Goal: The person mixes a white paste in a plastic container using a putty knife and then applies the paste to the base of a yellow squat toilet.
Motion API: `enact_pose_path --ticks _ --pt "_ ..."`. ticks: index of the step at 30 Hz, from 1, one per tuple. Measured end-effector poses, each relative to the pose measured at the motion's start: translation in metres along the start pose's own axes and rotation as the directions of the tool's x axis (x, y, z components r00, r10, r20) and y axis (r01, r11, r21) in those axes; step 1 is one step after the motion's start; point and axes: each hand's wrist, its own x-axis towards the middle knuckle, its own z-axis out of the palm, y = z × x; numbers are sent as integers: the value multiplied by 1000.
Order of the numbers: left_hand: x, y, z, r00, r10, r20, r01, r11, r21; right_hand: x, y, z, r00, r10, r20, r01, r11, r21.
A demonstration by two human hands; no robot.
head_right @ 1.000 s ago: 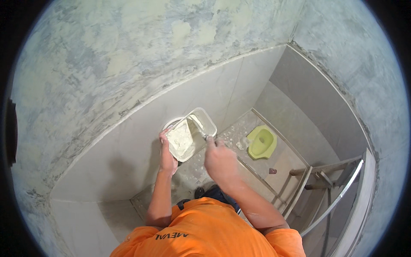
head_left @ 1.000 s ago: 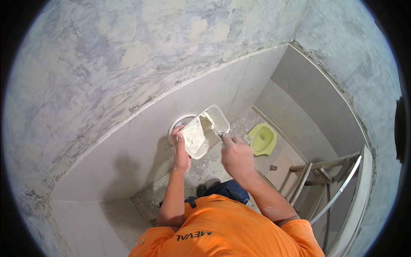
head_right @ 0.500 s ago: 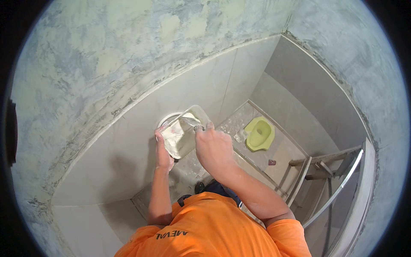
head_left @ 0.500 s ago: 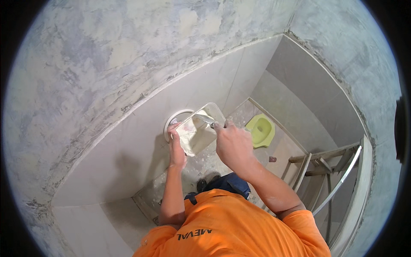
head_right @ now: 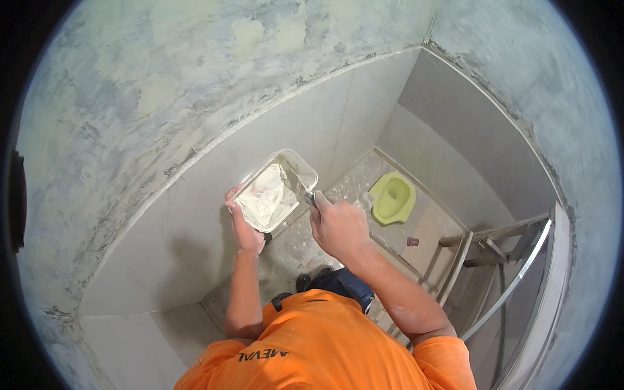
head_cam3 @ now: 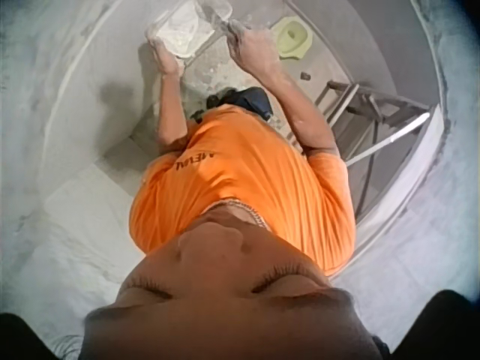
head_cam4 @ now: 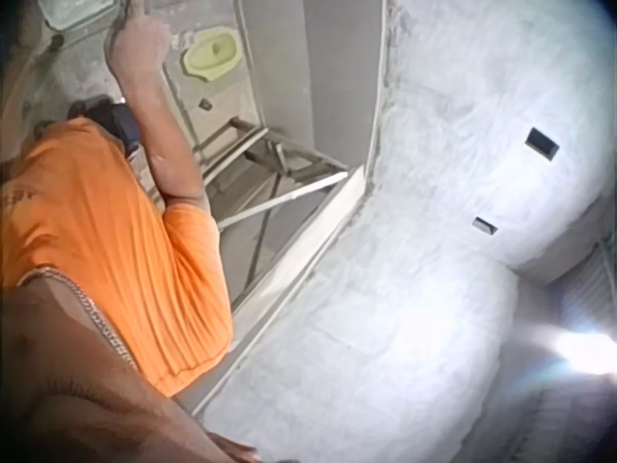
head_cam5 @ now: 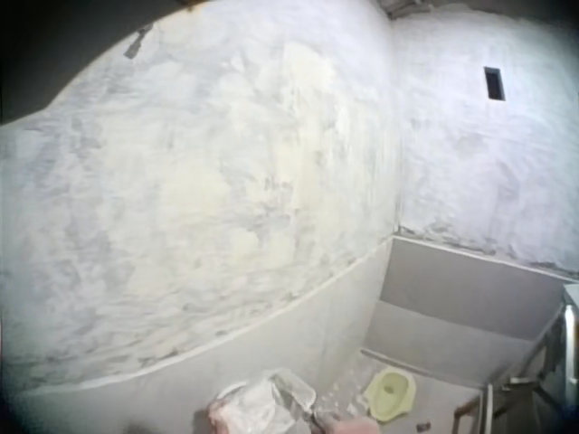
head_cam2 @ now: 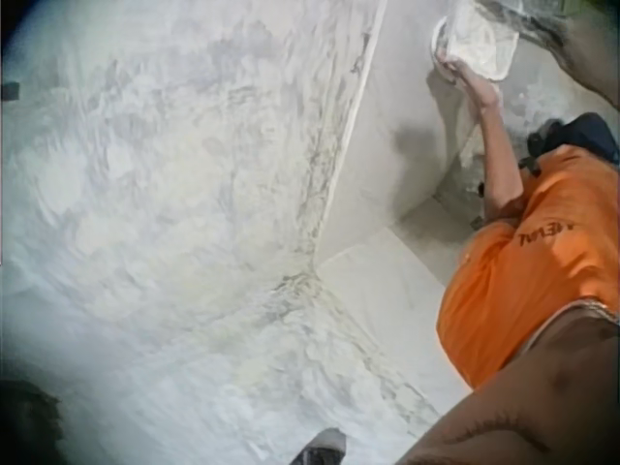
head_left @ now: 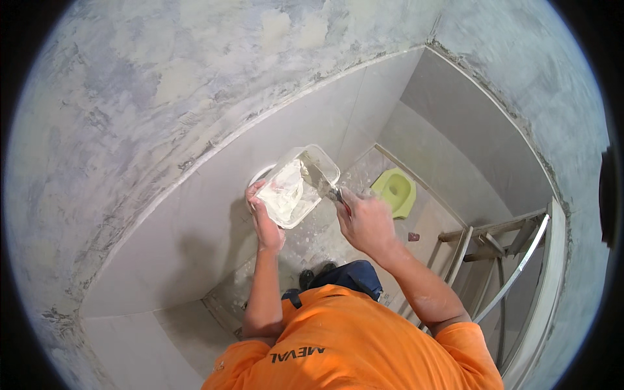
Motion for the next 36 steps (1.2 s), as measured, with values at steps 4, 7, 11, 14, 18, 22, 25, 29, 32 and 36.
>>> enact_pose_path --ticks 4,7,11,14,18,22,25,29,32,36 --pt "-1 -14 11 994 96 -43 -95 995 26 -21 0 30 993 111 24 -114 953 282" --pt "4 -22 17 984 146 -98 -140 988 62 -29 -13 35 973 167 157 -223 850 477" --pt "12 -26 21 963 247 -103 -211 938 275 -24 -12 56 907 315 278 -418 613 670" --pt "7 -23 29 970 238 -44 -210 920 330 -20 -10 50 798 352 489 -587 267 765" --pt "-2 -23 40 993 79 -85 -75 996 56 -15 -13 51 811 324 487 -546 122 829" --pt "-5 -20 39 998 47 -47 -46 999 22 -8 -2 42 783 268 562 -557 -100 824" --pt "-7 -18 39 999 7 -41 -9 999 -40 -9 7 38 798 248 549 -522 -171 836" --pt "-4 -17 31 996 -78 -54 66 981 -184 -20 12 34 885 342 315 -397 202 895" --pt "-10 -6 34 978 -204 -44 185 946 -267 -30 12 22 965 240 -110 -77 657 750" --pt "-10 -8 34 955 -296 -2 276 895 -351 -35 16 27 876 -100 -471 296 884 363"
